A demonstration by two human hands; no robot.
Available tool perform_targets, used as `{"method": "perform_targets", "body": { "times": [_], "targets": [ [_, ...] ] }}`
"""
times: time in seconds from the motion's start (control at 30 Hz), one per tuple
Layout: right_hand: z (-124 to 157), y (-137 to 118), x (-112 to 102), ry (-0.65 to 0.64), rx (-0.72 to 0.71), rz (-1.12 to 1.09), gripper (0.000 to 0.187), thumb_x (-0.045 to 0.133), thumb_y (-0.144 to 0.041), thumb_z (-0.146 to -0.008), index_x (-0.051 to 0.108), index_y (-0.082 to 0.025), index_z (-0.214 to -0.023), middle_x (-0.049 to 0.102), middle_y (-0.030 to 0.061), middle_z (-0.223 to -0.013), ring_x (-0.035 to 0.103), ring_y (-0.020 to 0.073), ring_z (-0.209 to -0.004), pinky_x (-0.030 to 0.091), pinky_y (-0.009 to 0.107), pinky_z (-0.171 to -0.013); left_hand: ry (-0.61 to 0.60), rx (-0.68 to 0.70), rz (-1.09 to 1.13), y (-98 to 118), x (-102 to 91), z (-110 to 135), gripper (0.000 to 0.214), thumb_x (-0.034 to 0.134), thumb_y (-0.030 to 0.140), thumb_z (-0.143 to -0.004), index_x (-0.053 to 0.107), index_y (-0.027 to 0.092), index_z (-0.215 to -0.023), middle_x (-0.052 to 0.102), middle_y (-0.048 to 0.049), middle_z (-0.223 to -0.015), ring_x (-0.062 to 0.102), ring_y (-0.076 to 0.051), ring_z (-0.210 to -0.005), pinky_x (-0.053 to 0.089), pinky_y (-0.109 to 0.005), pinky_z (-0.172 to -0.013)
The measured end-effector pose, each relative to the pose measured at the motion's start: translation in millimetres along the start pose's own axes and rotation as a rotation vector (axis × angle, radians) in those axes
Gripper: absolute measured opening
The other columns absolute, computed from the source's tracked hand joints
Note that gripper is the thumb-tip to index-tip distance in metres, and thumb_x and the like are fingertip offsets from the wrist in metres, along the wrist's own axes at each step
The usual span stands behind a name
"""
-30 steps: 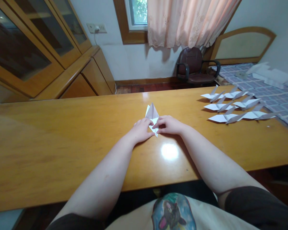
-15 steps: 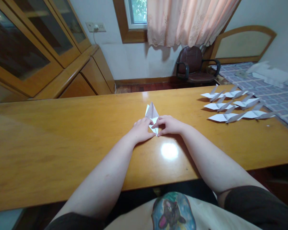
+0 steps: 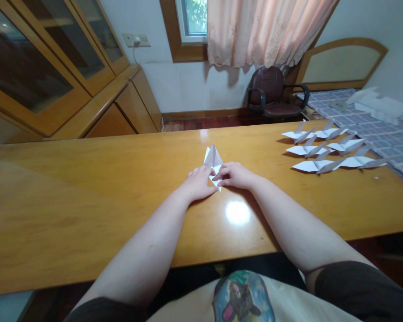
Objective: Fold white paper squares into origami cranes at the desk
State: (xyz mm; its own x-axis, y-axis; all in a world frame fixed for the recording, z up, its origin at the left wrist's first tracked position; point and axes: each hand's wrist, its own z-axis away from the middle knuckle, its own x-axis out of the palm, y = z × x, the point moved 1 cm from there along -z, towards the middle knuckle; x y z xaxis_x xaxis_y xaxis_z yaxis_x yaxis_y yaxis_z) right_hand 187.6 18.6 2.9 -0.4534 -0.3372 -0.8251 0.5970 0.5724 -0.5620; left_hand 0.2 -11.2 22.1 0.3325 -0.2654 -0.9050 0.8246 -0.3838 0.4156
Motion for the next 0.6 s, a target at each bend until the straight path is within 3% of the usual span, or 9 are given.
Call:
{"method": "perform_targets", "body": {
  "times": [0.13, 0.3, 0.4, 0.5, 0.57, 0.6],
  "targets": [
    [-2.5, -1.2, 2.4, 0.033, 0.041, -0.021, 0.027, 0.078, -0.032, -0.071, 0.072, -0.024, -0.096, 0.067, 0.0013, -0.088, 0.059, 0.0152, -0.080, 0.038, 0.027, -0.075, 0.016, 0.025, -0.011, -0.4, 2.8, 0.3, 0.047, 0.058, 0.057, -0.075, 0.055, 0.024, -0.108, 0.057, -0.0075, -0.114, 0.052, -0.028, -0.109, 0.042, -0.041, -0.092],
    [-1.2, -6.5, 3.0, 0.074, 0.069, -0.050, 0.045, 0.077, -0.022, -0.067, 0.063, -0.023, -0.110, 0.065, -0.0017, -0.081, 0.056, 0.0128, -0.071, 0.037, 0.025, -0.069, 0.066, -0.052, -0.057, 1.6, 9.9, -2.6, 0.056, 0.059, 0.057, -0.077, 0.050, 0.023, -0.121, 0.055, -0.0102, -0.122, 0.050, -0.030, -0.114, 0.040, -0.043, -0.094],
    [-0.4, -6.6, 2.1, 0.077, 0.072, -0.100, 0.037, 0.073, -0.024, -0.071, 0.062, -0.020, -0.106, 0.063, -0.0013, -0.080, 0.054, 0.0126, -0.069, 0.038, 0.025, -0.068, 0.081, -0.032, -0.076, 2.3, 12.2, -3.3, 0.064, 0.061, 0.055, -0.075, 0.045, 0.027, -0.130, 0.054, -0.0093, -0.123, 0.049, -0.031, -0.115, 0.039, -0.044, -0.095],
    [-1.6, 0.6, -0.4, 0.268, 0.198, -0.100, 0.023, 0.065, -0.029, -0.078, 0.062, -0.017, -0.097, 0.063, 0.0015, -0.081, 0.053, 0.0141, -0.070, 0.039, 0.026, -0.067, 0.068, 0.002, -0.098, 2.2, 11.7, -2.6, 0.065, 0.060, 0.056, -0.076, 0.045, 0.031, -0.134, 0.054, -0.0085, -0.122, 0.049, -0.031, -0.114, 0.039, -0.045, -0.095],
    [-2.6, 7.4, -2.3, 0.429, 0.283, -0.023, 0.021, 0.064, -0.029, -0.079, 0.062, -0.017, -0.096, 0.064, 0.0046, -0.088, 0.055, 0.0166, -0.078, 0.041, 0.028, -0.072, 0.058, 0.018, -0.107, 2.2, 10.2, -2.0, 0.064, 0.060, 0.055, -0.076, 0.048, 0.030, -0.134, 0.054, -0.0087, -0.123, 0.049, -0.031, -0.113, 0.039, -0.045, -0.096],
    [-3.3, 10.3, -2.8, 0.451, 0.311, 0.026, 0.022, 0.064, -0.029, -0.079, 0.063, -0.017, -0.097, 0.064, 0.0059, -0.092, 0.055, 0.0179, -0.082, 0.041, 0.030, -0.075, 0.051, 0.028, -0.110, 2.2, 9.3, -1.7, 0.063, 0.060, 0.055, -0.076, 0.049, 0.030, -0.133, 0.053, -0.0088, -0.124, 0.049, -0.031, -0.112, 0.039, -0.046, -0.096]
  ]
}}
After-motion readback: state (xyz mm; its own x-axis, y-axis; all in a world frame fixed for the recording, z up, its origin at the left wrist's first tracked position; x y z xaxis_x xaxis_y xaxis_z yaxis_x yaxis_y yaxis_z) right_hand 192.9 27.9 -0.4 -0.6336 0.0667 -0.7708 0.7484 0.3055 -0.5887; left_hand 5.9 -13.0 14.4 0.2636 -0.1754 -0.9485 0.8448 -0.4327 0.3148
